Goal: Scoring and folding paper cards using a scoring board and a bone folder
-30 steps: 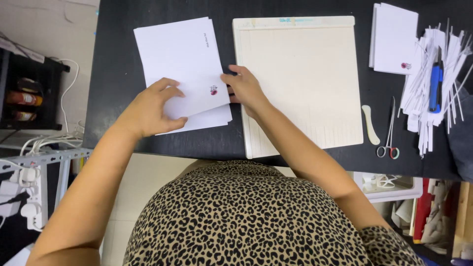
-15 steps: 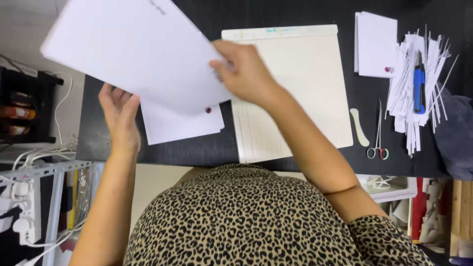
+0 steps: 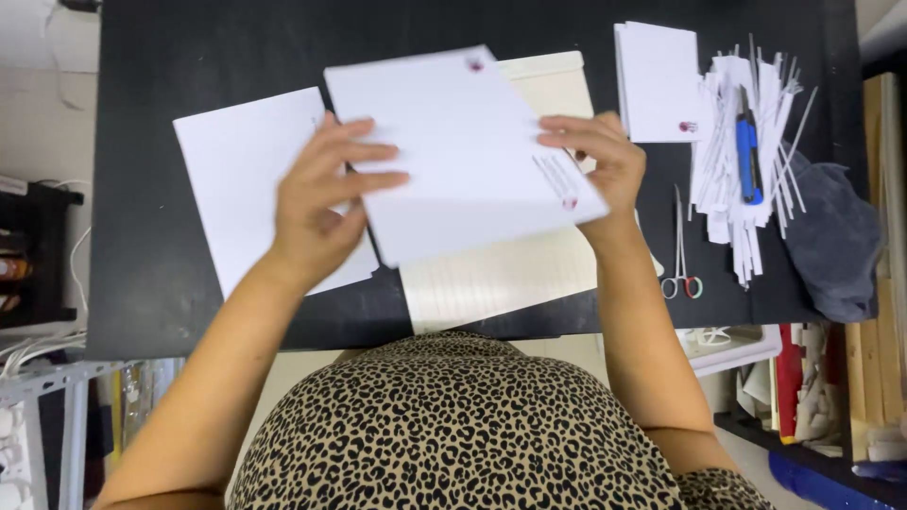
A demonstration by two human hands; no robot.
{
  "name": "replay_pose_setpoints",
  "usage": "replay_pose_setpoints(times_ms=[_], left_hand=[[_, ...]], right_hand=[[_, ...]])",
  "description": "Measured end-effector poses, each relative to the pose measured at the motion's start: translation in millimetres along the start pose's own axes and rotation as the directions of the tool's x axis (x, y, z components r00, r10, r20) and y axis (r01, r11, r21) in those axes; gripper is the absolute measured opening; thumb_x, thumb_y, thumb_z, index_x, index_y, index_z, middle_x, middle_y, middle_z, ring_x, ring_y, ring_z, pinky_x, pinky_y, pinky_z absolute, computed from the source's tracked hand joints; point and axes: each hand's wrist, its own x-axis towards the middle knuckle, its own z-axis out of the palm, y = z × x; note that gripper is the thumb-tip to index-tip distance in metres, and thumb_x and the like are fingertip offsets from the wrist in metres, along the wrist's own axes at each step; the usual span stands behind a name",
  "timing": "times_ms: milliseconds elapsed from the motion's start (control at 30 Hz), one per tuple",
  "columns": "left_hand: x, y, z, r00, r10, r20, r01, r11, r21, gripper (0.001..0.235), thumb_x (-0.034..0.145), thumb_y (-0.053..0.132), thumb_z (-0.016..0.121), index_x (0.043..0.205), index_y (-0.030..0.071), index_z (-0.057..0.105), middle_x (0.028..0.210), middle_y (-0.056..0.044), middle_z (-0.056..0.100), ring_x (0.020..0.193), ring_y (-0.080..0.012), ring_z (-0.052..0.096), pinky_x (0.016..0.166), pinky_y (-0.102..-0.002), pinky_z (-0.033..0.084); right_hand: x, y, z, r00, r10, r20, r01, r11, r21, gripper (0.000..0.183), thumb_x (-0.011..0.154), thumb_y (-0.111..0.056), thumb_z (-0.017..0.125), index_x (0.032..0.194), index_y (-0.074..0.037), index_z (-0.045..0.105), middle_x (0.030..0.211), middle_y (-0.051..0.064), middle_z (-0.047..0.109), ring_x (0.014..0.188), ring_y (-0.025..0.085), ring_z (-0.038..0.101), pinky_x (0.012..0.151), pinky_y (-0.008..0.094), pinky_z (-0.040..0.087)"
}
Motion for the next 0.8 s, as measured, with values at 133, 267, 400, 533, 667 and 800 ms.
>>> replay_pose_setpoints(times_ms=[133, 267, 400, 533, 667, 800], left_hand=[[-37, -32, 58, 0.988, 0.046, 0.148, -0.064, 0.991, 0.119, 0.034, 0.093, 0.004, 0.054, 0.111, 0.016, 0.080, 0.119, -0.009, 0.075, 0.124, -0.0421, 0.062, 0.119, -0.054, 0.036], [-87, -53, 86, 0.967, -0.098, 0.237, 0.079, 0.993, 0.091, 0.037, 0.094, 0.010, 0.050, 0.118, 0.015, 0.076, 0.123, -0.010, 0.073, 0.126, -0.0436, 0.061, 0.111, -0.057, 0.045], [-102, -55, 93, 0.928, -0.203, 0.314, 0.166, 0.976, 0.142, 0.035, 0.091, 0.015, 0.056, 0.120, 0.011, 0.074, 0.124, -0.013, 0.072, 0.127, -0.0419, 0.061, 0.112, -0.055, 0.046], [-90, -56, 100, 0.880, -0.424, 0.214, 0.381, 0.899, 0.215, 0.037, 0.095, 0.037, 0.066, 0.122, 0.012, 0.072, 0.112, -0.008, 0.077, 0.108, -0.0321, 0.072, 0.098, -0.045, 0.057], [-48, -40, 112, 0.787, -0.613, -0.069, 0.617, 0.784, 0.065, 0.059, 0.101, 0.028, 0.065, 0.148, -0.001, 0.044, 0.094, -0.026, 0.065, 0.076, -0.0413, 0.071, 0.073, -0.049, 0.061], [-19, -52, 115, 0.954, -0.210, -0.213, 0.291, 0.820, 0.493, 0.060, 0.106, 0.019, 0.062, 0.151, -0.007, 0.032, 0.141, -0.035, 0.038, 0.131, -0.0554, 0.046, 0.103, -0.061, 0.046]], right_hand=[[-40, 34, -18, 0.978, 0.208, 0.024, -0.209, 0.977, 0.039, 0.006, 0.087, -0.009, 0.085, 0.091, -0.007, 0.082, 0.105, 0.019, 0.078, 0.089, 0.027, 0.071, 0.079, 0.035, 0.057], [-77, 47, -21, 0.927, 0.360, 0.100, -0.357, 0.933, -0.048, 0.009, 0.085, 0.000, 0.079, 0.090, -0.007, 0.081, 0.104, 0.019, 0.078, 0.093, 0.036, 0.074, 0.083, 0.044, 0.059], [-87, 57, -26, 0.913, 0.350, 0.209, -0.353, 0.935, -0.025, 0.019, 0.080, 0.007, 0.078, 0.095, -0.005, 0.081, 0.111, 0.021, 0.076, 0.113, 0.041, 0.068, 0.097, 0.052, 0.054], [-86, 88, -17, 0.912, 0.365, 0.187, -0.377, 0.925, 0.036, 0.010, 0.083, -0.002, 0.082, 0.092, -0.004, 0.079, 0.098, 0.014, 0.079, 0.114, 0.037, 0.069, 0.100, 0.048, 0.053], [-80, 115, 1, 0.876, 0.474, 0.088, -0.472, 0.880, -0.047, 0.024, 0.094, -0.022, 0.084, 0.080, -0.008, 0.069, 0.073, 0.005, 0.071, 0.083, 0.015, 0.068, 0.081, 0.035, 0.055], [-62, 117, 14, 0.839, 0.544, -0.026, -0.544, 0.835, -0.083, 0.018, 0.099, -0.024, 0.078, 0.096, -0.009, 0.067, 0.067, 0.002, 0.069, 0.067, 0.012, 0.063, 0.062, 0.028, 0.052]])
